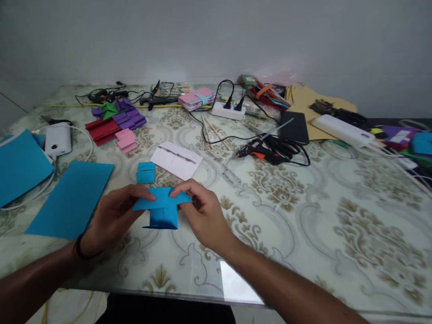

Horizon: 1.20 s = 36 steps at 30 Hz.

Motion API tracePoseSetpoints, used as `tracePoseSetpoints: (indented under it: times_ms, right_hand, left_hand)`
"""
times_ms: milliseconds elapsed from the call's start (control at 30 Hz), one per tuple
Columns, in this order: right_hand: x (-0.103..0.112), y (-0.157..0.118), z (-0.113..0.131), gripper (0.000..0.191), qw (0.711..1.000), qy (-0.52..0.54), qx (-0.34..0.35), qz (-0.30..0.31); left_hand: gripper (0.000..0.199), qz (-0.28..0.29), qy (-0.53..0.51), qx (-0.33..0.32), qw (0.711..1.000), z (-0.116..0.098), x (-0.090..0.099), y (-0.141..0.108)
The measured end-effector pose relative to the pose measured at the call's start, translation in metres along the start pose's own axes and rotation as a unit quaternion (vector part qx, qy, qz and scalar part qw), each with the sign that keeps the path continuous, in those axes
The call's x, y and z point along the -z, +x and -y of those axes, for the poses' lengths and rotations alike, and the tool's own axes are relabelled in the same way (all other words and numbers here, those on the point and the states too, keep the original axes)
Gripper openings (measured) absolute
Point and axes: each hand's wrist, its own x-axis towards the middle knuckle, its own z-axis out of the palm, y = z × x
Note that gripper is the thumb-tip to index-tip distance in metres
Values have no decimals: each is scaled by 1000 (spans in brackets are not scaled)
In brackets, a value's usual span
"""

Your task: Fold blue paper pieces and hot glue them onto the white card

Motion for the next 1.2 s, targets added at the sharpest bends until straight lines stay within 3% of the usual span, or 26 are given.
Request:
tracePoseSetpoints:
  times_ms: [200,300,433,567,667,833,1200]
  right_hand:
    - [9,0,-2,21,998,-2,12,68]
    - [4,1,0,10,999,-37,-18,35]
    - [-4,4,-3,11,997,-48,-58,10]
    - [-6,5,-8,27,998,-11,-62,-12]
    - [-6,6,-8,27,997,-18,-68,-7]
    - [-6,5,-7,22,996,-34,-83,14]
    - [-2,5,-8,26,989,-69,-131,16]
  left_hand:
    - [18,25,-37,39,998,-5,10,1]
    - [18,12,-8,67,998,-7,8,3]
    - [11,-32,46,122,991,-3,-2,7]
    - [14,-47,55,130,989,6,-6,7]
    - [32,-20,59,168,984,9,-4,7]
    - [16,46,87,187,977,10,-1,8]
    - [13,53,90,172,979,7,1,9]
